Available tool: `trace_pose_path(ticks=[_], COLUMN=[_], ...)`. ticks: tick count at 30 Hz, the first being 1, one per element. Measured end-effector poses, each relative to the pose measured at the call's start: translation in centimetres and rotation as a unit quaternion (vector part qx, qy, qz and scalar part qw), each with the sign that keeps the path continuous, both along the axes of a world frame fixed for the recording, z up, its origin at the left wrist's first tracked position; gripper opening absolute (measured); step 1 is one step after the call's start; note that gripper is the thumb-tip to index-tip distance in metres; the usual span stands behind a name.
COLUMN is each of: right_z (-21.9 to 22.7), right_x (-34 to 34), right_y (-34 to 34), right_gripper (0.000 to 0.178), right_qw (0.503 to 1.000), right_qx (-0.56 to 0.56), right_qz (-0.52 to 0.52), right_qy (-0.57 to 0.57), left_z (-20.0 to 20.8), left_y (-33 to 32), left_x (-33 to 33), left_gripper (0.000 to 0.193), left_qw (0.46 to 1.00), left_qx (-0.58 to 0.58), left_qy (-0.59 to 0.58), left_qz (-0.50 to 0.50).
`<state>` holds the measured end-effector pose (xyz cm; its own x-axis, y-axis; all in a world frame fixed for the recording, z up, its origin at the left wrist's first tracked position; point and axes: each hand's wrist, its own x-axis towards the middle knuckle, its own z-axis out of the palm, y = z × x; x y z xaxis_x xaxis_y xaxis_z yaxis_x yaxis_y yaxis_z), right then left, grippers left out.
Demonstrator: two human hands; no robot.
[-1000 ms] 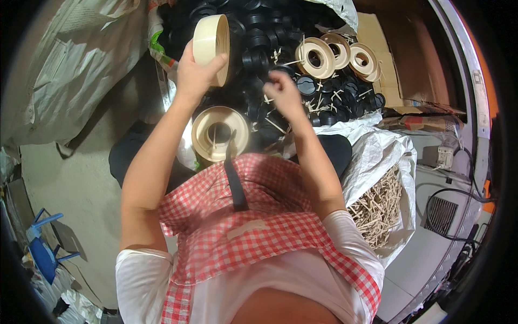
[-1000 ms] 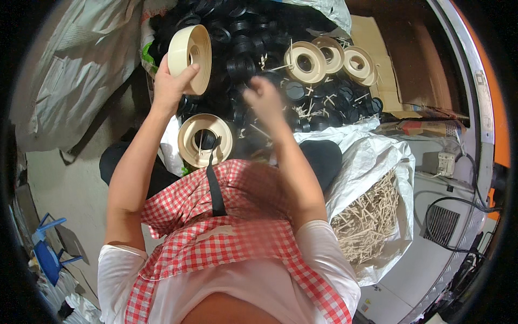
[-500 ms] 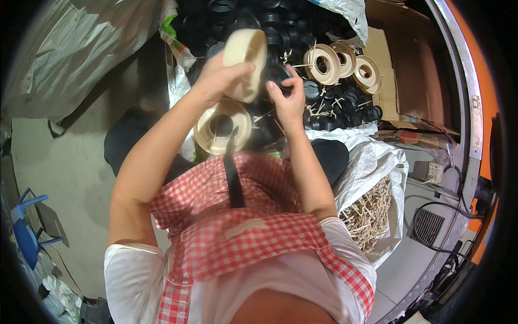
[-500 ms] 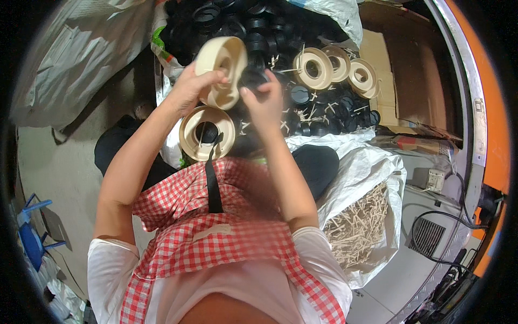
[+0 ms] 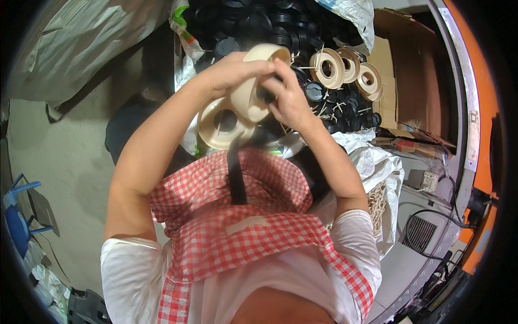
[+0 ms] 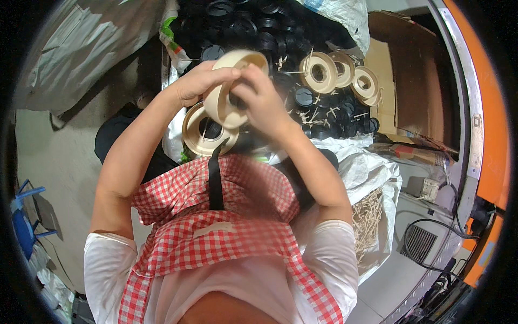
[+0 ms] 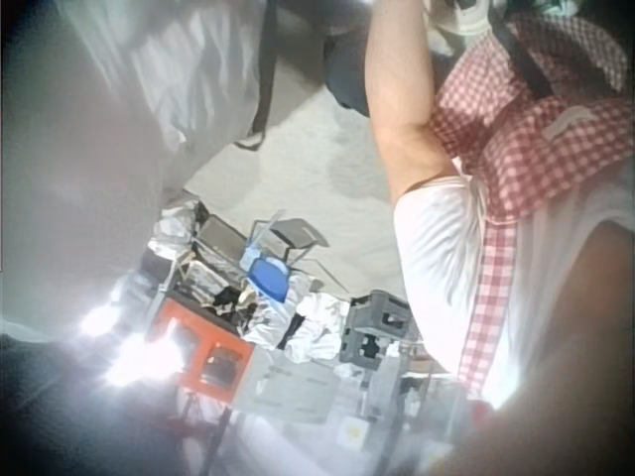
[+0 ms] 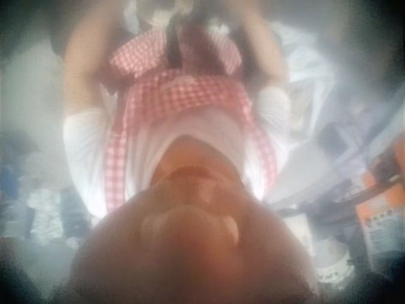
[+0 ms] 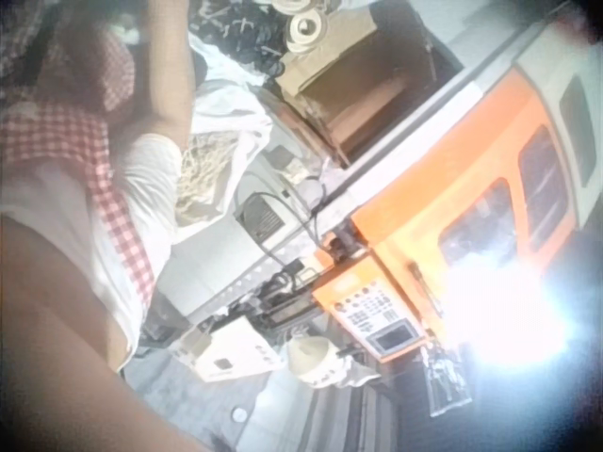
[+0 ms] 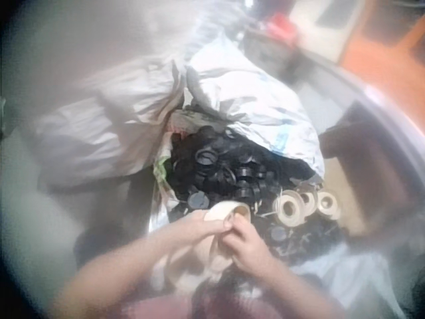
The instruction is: The person takes circular cream-colored components and small wooden sticks, inserting the sticks into the sides of the components. The person then stacks the assembled components on top of each other.
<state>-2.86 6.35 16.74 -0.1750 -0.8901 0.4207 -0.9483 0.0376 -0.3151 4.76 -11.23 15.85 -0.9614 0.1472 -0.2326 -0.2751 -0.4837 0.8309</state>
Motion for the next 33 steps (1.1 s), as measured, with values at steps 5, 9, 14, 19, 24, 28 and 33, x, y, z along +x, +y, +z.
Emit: trace_pose_path(ticks=[5, 9, 14, 19, 24, 28, 33], right_z=[-2.3, -1.7, -2.2, -4.5, -11.2, -8.0, -4.4], right_x=[-0.5, -1.1, -3.2, -0.3, 3.9, 2.3, -0.7], right_y=[0.8, 0.4, 0.5, 0.7, 0.6, 2.6, 3.6], right_gripper=[0.037, 0.084, 0.06, 0.063, 0.064, 0.058, 0.051], right_qw=[0.847, 0.753, 0.465, 0.885, 0.866, 0.852, 0.724], right_qx=[0.105, 0.168, 0.112, 0.233, 0.299, 0.252, -0.002], right_qz=[-0.239, -0.296, -0.175, -0.283, -0.234, -0.299, -0.247], right_qy=[-0.463, -0.563, -0.861, -0.288, -0.325, -0.348, -0.644], left_z=[-2.1, -2.7, -3.0, -4.3, -8.1, -6.6, -3.1], left_y=[1.2, 1.3, 1.5, 0.0, -1.2, -0.1, 1.5], left_x=[0.0, -0.4, -0.3, -0.7, -1.9, -1.4, -0.5], left_gripper=[0.049, 0.051, 0.052, 0.062, 0.071, 0.076, 0.047], left_qw=[0.992, 0.988, 0.964, 0.971, 0.88, 0.67, 0.989], left_qx=[-0.115, -0.118, -0.225, -0.05, -0.329, -0.653, 0.094], left_qy=[0.04, 0.058, 0.088, 0.094, -0.141, -0.008, -0.105], left_qz=[0.024, 0.086, 0.115, 0.214, 0.312, 0.354, 0.055])
